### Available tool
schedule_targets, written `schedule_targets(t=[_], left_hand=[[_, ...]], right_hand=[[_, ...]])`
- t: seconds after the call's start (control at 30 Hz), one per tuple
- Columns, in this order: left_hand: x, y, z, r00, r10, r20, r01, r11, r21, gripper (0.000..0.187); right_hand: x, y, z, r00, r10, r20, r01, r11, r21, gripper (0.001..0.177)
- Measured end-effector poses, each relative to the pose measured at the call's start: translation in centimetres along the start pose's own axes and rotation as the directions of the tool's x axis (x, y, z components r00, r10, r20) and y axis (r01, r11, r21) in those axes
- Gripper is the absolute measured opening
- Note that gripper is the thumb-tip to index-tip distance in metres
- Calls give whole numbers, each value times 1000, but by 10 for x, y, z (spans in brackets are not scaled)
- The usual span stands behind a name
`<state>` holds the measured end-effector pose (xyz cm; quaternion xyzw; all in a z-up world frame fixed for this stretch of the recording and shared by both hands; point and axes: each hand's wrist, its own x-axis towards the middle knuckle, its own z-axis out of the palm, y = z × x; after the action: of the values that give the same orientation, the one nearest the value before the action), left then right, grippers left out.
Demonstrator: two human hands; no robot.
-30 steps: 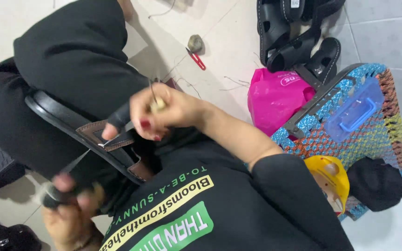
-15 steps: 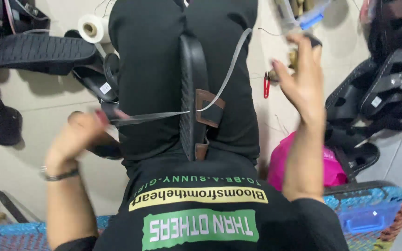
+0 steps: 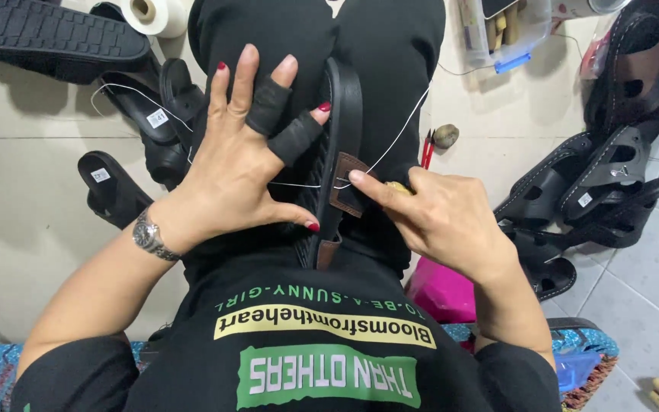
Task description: Hand-stitching the sole of a sandal to its upper part using a stitching awl and thread.
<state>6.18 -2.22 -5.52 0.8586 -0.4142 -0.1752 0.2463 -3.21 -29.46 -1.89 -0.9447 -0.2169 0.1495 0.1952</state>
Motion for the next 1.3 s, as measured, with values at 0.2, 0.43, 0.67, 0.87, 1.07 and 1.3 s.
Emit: schedule_targets(t=[0.2, 0.43, 0.67, 0.87, 1.07, 1.3], left_hand=[[2, -5, 14, 994, 72, -87, -73, 997, -13, 116], [4, -23, 24, 974, 144, -177, -149, 989, -15, 117], [-29, 8, 8, 958, 27, -287, -30, 1000, -4, 92], [-60, 24, 15, 982, -163, 92, 55, -218, -974, 24], [-35, 46, 39, 820, -540, 188, 317, 155, -936, 30], [-25, 63, 47, 827, -416, -378, 206, 850, -484, 54]], right_hand=[[9, -11, -18, 1000, -9, 27, 9, 1000, 22, 52], [31, -23, -11, 999, -33, -16, 34, 999, 29, 45], [28, -30, -11, 1000, -21, -5, 21, 998, -61, 32], [20, -26, 9, 997, 3, -83, -7, 999, -41, 30], [13, -10, 28, 977, -111, -182, 57, 959, -279, 23], [-34, -34, -41, 994, 98, 57, -74, 940, -332, 56]])
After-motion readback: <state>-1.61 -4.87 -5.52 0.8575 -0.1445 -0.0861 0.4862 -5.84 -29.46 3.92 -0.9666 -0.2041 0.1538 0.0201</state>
